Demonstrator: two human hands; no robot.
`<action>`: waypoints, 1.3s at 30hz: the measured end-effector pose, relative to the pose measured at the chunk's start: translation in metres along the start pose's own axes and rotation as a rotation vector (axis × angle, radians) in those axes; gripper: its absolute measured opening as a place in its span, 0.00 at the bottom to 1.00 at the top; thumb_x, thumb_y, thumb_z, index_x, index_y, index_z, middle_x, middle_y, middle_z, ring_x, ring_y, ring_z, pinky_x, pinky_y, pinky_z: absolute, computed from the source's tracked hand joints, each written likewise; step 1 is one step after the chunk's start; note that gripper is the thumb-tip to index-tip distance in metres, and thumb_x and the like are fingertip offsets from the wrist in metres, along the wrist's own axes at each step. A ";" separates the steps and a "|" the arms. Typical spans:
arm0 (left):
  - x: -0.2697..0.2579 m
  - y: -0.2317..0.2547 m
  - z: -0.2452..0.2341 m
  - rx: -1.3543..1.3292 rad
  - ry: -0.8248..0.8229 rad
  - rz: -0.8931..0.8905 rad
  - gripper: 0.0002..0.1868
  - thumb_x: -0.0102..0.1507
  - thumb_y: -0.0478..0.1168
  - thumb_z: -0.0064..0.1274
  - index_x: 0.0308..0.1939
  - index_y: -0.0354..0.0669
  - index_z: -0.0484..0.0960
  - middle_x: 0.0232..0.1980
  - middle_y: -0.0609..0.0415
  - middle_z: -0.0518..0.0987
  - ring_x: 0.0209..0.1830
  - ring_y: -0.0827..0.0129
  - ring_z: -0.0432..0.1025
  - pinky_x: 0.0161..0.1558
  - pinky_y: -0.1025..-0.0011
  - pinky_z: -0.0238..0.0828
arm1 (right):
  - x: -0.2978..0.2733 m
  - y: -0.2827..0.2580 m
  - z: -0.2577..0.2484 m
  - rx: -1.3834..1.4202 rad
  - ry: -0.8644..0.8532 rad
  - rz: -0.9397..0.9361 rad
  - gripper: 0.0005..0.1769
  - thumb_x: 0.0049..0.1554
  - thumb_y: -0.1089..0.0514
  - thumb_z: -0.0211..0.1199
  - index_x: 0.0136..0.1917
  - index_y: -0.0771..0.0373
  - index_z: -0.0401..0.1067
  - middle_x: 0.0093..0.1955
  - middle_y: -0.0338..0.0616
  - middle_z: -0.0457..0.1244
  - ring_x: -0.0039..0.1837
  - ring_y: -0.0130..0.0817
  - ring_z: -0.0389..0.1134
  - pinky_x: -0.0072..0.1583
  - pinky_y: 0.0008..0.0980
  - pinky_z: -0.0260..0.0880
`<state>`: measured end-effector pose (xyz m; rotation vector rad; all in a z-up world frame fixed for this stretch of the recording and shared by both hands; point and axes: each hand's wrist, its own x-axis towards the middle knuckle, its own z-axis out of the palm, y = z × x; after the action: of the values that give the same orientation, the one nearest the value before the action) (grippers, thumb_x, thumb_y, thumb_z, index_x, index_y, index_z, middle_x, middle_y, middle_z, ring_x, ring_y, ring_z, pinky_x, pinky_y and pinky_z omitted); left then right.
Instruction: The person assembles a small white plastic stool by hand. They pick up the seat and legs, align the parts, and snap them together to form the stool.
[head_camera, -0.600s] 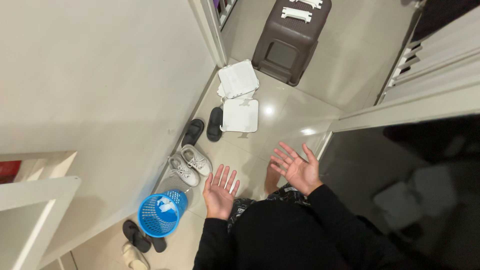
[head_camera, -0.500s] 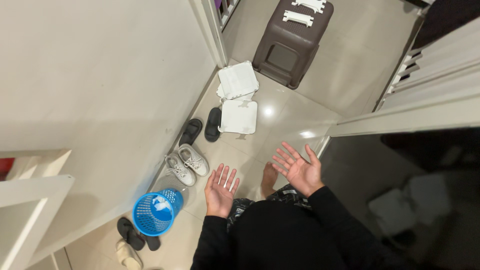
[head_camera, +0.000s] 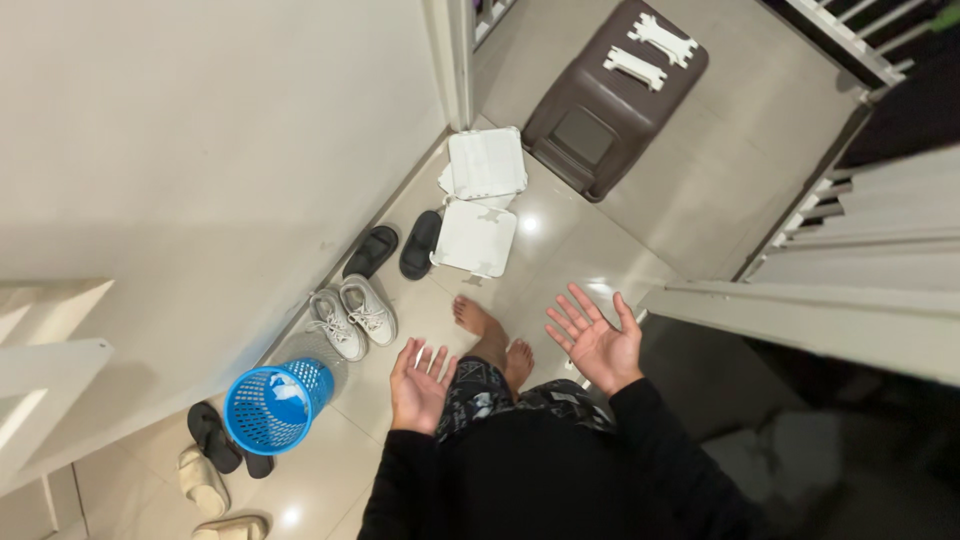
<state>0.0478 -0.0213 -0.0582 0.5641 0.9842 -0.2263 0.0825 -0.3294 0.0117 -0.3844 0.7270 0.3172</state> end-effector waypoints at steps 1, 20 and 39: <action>0.001 0.007 0.011 -0.001 -0.042 -0.010 0.22 0.64 0.53 0.52 0.56 0.45 0.73 0.58 0.54 0.72 0.64 0.59 0.68 0.68 0.52 0.64 | 0.006 0.000 0.008 -0.026 0.018 0.011 0.45 0.60 0.30 0.45 0.78 0.62 0.57 0.76 0.54 0.56 0.77 0.52 0.55 0.75 0.53 0.54; 0.050 0.070 0.139 0.013 -0.327 0.049 0.41 0.66 0.67 0.34 0.77 0.49 0.61 0.78 0.48 0.65 0.76 0.54 0.61 0.72 0.52 0.54 | 0.148 -0.092 0.132 -0.374 -0.110 0.140 0.47 0.58 0.29 0.50 0.79 0.62 0.56 0.77 0.53 0.53 0.78 0.52 0.53 0.77 0.52 0.52; 0.053 -0.121 0.283 -0.480 0.071 0.433 0.44 0.65 0.69 0.33 0.78 0.48 0.59 0.79 0.46 0.63 0.75 0.54 0.63 0.70 0.51 0.58 | 0.297 -0.244 0.196 -0.904 -0.238 0.639 0.47 0.57 0.29 0.50 0.78 0.62 0.58 0.76 0.54 0.55 0.78 0.52 0.54 0.76 0.50 0.51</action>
<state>0.2293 -0.2726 -0.0243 0.3304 0.9196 0.4102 0.5049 -0.4143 -0.0051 -0.9452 0.4174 1.2919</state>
